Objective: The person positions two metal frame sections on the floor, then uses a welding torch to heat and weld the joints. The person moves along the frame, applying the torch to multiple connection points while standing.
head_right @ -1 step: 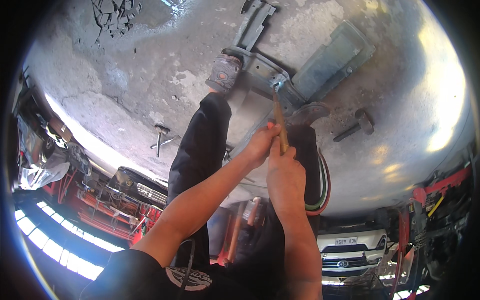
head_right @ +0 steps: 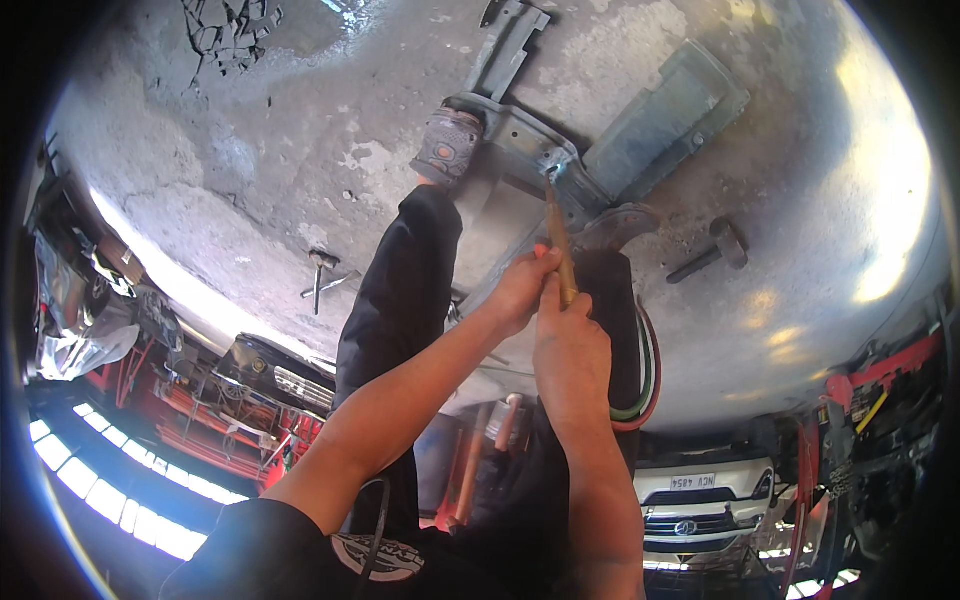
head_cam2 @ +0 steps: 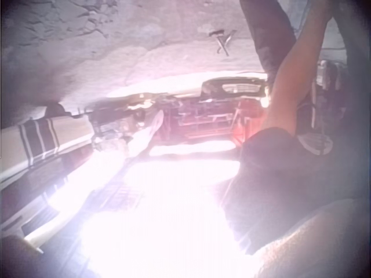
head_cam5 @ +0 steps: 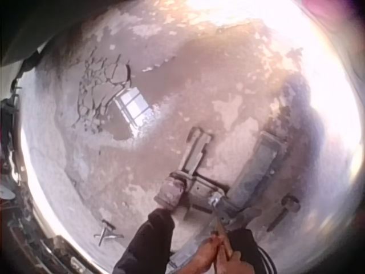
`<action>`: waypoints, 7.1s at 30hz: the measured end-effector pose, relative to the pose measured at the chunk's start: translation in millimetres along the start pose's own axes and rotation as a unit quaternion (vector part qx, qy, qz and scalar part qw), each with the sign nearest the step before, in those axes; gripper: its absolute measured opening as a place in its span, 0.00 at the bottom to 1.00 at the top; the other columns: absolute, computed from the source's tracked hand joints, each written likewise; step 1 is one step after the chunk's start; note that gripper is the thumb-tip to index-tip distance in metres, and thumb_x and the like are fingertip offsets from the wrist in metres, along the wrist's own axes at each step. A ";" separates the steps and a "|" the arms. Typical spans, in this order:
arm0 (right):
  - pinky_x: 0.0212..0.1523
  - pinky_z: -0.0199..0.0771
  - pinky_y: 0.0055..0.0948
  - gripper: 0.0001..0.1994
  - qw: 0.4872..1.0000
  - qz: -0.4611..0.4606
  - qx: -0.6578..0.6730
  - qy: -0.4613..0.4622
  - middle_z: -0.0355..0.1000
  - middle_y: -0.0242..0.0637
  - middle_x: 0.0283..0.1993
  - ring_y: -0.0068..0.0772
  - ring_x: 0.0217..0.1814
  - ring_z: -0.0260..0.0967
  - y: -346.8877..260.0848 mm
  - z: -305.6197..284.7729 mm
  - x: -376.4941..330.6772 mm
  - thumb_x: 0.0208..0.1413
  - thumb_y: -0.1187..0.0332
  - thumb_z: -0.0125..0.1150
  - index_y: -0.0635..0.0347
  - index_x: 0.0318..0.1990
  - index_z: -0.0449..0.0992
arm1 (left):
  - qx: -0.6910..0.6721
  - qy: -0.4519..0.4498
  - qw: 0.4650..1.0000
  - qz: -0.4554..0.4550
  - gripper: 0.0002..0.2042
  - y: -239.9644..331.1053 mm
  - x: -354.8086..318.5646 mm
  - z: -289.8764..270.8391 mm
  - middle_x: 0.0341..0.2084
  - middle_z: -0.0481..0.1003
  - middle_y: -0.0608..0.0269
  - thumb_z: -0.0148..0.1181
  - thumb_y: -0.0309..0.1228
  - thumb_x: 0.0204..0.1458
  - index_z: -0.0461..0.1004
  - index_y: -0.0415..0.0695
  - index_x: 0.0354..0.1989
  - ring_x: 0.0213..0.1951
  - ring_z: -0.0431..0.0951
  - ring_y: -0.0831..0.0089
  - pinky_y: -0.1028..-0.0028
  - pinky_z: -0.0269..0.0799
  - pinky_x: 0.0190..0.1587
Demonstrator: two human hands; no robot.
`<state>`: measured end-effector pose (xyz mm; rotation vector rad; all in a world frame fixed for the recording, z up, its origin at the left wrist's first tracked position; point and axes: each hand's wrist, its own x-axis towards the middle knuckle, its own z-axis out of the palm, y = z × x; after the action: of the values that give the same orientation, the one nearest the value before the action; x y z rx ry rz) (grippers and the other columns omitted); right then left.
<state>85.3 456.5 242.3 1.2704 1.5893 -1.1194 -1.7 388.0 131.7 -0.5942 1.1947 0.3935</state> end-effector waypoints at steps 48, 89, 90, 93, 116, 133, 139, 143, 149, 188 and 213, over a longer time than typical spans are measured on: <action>0.37 0.81 0.45 0.32 0.999 -0.012 0.034 0.034 0.68 0.51 0.44 0.53 0.33 0.78 -10.4 -3.0 -2.1 0.58 0.67 0.64 0.60 0.69 0.62 | 0.010 0.009 1.000 0.020 0.14 12.6 -5.3 -3.0 0.33 0.76 0.63 0.55 0.39 0.65 0.76 0.38 0.41 0.34 0.74 0.74 0.69 0.71 0.38; 0.48 0.77 0.49 0.33 0.994 0.064 0.082 0.010 0.70 0.53 0.47 0.58 0.46 0.76 -12.9 -16.6 -6.3 0.55 0.76 0.63 0.53 0.71 0.64 | -0.141 -0.147 0.977 -0.069 0.06 -49.5 -33.2 -24.1 0.28 0.76 0.63 0.53 0.29 0.60 0.74 0.43 0.41 0.24 0.74 0.74 0.74 0.64 0.23; 0.47 0.78 0.48 0.34 0.996 0.054 0.074 0.017 0.70 0.54 0.47 0.57 0.45 0.77 -11.5 -15.2 -6.6 0.54 0.76 0.64 0.55 0.71 0.64 | -0.142 -0.147 0.977 -0.068 0.06 -49.2 -34.5 -22.8 0.28 0.76 0.63 0.53 0.29 0.60 0.74 0.43 0.41 0.24 0.74 0.74 0.74 0.64 0.23; 0.44 0.80 0.45 0.36 0.998 0.033 0.054 0.029 0.70 0.54 0.46 0.56 0.42 0.78 -7.2 -11.5 -6.8 0.51 0.75 0.65 0.58 0.71 0.63 | -0.138 -0.171 0.973 -0.065 0.05 -46.4 -37.1 -23.1 0.28 0.76 0.63 0.53 0.27 0.60 0.74 0.43 0.39 0.25 0.75 0.75 0.74 0.66 0.23; 0.46 0.78 0.49 0.28 0.994 0.061 0.080 0.029 0.72 0.55 0.45 0.58 0.43 0.77 -16.1 -15.3 -3.3 0.63 0.60 0.61 0.57 0.69 0.67 | -0.136 -0.126 0.980 -0.072 0.11 -49.0 -33.9 -17.6 0.28 0.74 0.64 0.47 0.34 0.66 0.75 0.45 0.38 0.25 0.73 0.74 0.74 0.66 0.26; 0.47 0.78 0.48 0.31 0.995 0.064 0.073 0.016 0.71 0.54 0.45 0.57 0.44 0.77 -16.1 -18.5 -3.2 0.58 0.65 0.65 0.57 0.70 0.66 | -0.113 -0.129 0.982 -0.078 0.10 -41.3 -36.7 -14.8 0.28 0.74 0.63 0.46 0.30 0.62 0.75 0.42 0.41 0.24 0.73 0.74 0.74 0.66 0.25; 0.47 0.78 0.48 0.30 0.995 0.064 0.075 0.015 0.71 0.53 0.45 0.57 0.44 0.77 -16.2 -20.1 -2.7 0.59 0.64 0.64 0.57 0.69 0.66 | -0.109 -0.126 0.983 -0.080 0.10 -38.1 -38.6 -13.2 0.28 0.74 0.63 0.47 0.30 0.62 0.75 0.42 0.42 0.24 0.73 0.74 0.75 0.66 0.24; 0.47 0.78 0.48 0.30 0.995 0.062 0.076 0.023 0.72 0.53 0.45 0.57 0.43 0.77 -14.4 -17.8 -2.2 0.59 0.64 0.64 0.57 0.69 0.67 | -0.118 -0.126 0.982 -0.075 0.09 -36.5 -41.1 -10.3 0.27 0.74 0.64 0.48 0.32 0.63 0.75 0.43 0.41 0.24 0.72 0.74 0.75 0.65 0.24; 0.43 0.79 0.47 0.29 0.996 0.035 0.068 0.035 0.70 0.55 0.45 0.57 0.40 0.78 -10.4 -14.6 -1.6 0.60 0.64 0.61 0.60 0.69 0.64 | -0.130 -0.124 0.980 -0.083 0.09 -41.6 -34.0 -13.4 0.26 0.73 0.64 0.48 0.32 0.65 0.74 0.43 0.37 0.23 0.72 0.74 0.74 0.64 0.24; 0.44 0.78 0.48 0.27 0.994 0.059 0.083 0.040 0.73 0.52 0.44 0.57 0.41 0.78 -10.9 -19.0 3.1 0.62 0.62 0.61 0.57 0.68 0.68 | -0.108 -0.134 0.982 -0.074 0.09 -28.4 -38.1 -8.9 0.29 0.74 0.64 0.48 0.30 0.63 0.75 0.42 0.41 0.25 0.73 0.75 0.75 0.65 0.24; 0.44 0.78 0.49 0.27 0.994 0.063 0.080 0.030 0.72 0.52 0.43 0.56 0.41 0.77 -8.7 -24.0 3.8 0.62 0.63 0.62 0.56 0.68 0.67 | -0.095 -0.135 0.983 -0.077 0.10 -31.0 -33.6 -8.2 0.30 0.76 0.64 0.50 0.30 0.59 0.76 0.42 0.42 0.27 0.75 0.74 0.74 0.67 0.26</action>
<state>74.7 479.6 247.1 1.5005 1.4642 -1.1563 -0.9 359.4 168.3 -0.7671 0.8518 0.4431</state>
